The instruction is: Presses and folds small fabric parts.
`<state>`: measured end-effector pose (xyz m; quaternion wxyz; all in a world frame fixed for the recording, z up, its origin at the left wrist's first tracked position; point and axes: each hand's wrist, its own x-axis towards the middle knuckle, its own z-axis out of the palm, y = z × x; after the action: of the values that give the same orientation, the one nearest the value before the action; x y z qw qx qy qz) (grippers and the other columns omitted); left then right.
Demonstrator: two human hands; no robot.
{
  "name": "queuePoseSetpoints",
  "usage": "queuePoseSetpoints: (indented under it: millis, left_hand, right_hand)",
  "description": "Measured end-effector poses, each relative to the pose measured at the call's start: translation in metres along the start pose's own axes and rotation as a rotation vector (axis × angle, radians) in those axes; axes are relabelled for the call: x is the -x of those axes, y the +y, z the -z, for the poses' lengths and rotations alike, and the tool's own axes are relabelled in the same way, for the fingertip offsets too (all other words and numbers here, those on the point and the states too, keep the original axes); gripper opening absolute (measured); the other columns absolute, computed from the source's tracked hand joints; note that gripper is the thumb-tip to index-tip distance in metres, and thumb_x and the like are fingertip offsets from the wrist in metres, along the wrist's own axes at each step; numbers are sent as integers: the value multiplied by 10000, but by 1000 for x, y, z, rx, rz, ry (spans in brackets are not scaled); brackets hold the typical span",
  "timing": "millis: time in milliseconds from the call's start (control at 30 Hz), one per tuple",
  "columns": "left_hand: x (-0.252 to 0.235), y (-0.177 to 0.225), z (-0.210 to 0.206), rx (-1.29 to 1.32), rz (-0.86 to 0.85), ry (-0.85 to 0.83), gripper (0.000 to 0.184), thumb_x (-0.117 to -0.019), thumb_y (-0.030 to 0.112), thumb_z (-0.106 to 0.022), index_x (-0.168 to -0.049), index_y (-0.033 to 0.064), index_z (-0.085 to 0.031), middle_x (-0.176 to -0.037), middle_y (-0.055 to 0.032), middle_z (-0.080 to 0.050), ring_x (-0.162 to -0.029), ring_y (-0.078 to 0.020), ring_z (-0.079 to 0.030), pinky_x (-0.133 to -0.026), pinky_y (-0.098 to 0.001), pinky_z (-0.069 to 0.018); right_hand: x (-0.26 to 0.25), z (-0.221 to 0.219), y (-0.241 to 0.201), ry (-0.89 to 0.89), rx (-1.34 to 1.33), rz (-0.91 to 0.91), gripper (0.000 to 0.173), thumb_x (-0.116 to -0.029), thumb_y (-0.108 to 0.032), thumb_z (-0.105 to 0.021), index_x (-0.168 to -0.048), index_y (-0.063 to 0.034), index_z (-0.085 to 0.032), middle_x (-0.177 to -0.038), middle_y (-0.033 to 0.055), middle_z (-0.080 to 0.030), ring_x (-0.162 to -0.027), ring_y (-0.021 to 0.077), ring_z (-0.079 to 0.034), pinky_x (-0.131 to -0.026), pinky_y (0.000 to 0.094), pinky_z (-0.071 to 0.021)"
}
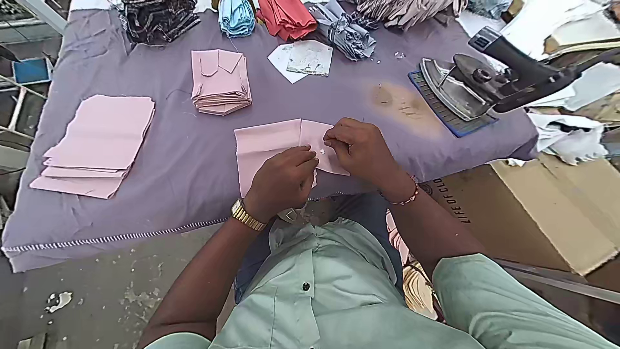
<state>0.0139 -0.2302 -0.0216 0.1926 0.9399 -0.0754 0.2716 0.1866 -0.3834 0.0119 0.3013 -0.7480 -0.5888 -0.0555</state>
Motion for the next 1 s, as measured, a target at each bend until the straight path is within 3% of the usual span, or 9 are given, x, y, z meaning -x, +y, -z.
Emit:
queuePoseSetpoints:
  millis: [267, 433, 533, 767, 1000]
  left_hand:
    - [1, -1, -1, 1, -16, 15, 234, -973, 134, -586, -1065, 52, -785, -1209, -97, -742, -1266, -228, -646, -1099, -376, -523]
    - [1, -1, -2, -15, 4, -9, 245, -998, 158, -569, -1083, 71, -782, -1224, -86, -738, -1283, -214, -635, -1113, -371, -511]
    - [1, -2, -2, -19, 14, -12, 272, -1011, 167, -538, -1120, 80, -772, -1231, -74, -738, -1278, -199, -639, -1105, -359, -514]
    - [0, -2, 2, 16, -14, 12, 275, -1012, 140, -522, -1102, 41, -762, -1189, -107, -748, -1249, -247, -659, -1103, -375, -514]
    - [-1, -2, 2, 5, -29, 14, 273, -1005, 137, -521, -1085, 41, -764, -1179, -104, -750, -1244, -243, -661, -1103, -366, -513]
  right_hand:
    - [-5, -6, 0, -182, 85, 21, 167, -984, -164, -616, -934, -132, -772, -869, 43, -679, -810, 206, -679, -674, 422, -566]
    - [-7, -1, -8, -260, 222, 80, 135, -924, -103, -634, -854, -111, -749, -809, 69, -650, -736, 249, -665, -579, 453, -523]
    - [-11, 0, -13, -298, 290, 88, 149, -936, -113, -630, -818, -92, -717, -772, 76, -630, -690, 254, -654, -551, 445, -513]
    - [-16, -2, -7, -256, 237, 102, 204, -945, -188, -570, -842, -85, -713, -796, 84, -656, -701, 266, -671, -562, 473, -529]
    - [-18, 4, -11, -359, 233, 62, 191, -976, -212, -606, -931, -109, -761, -894, 100, -705, -824, 287, -713, -673, 509, -579]
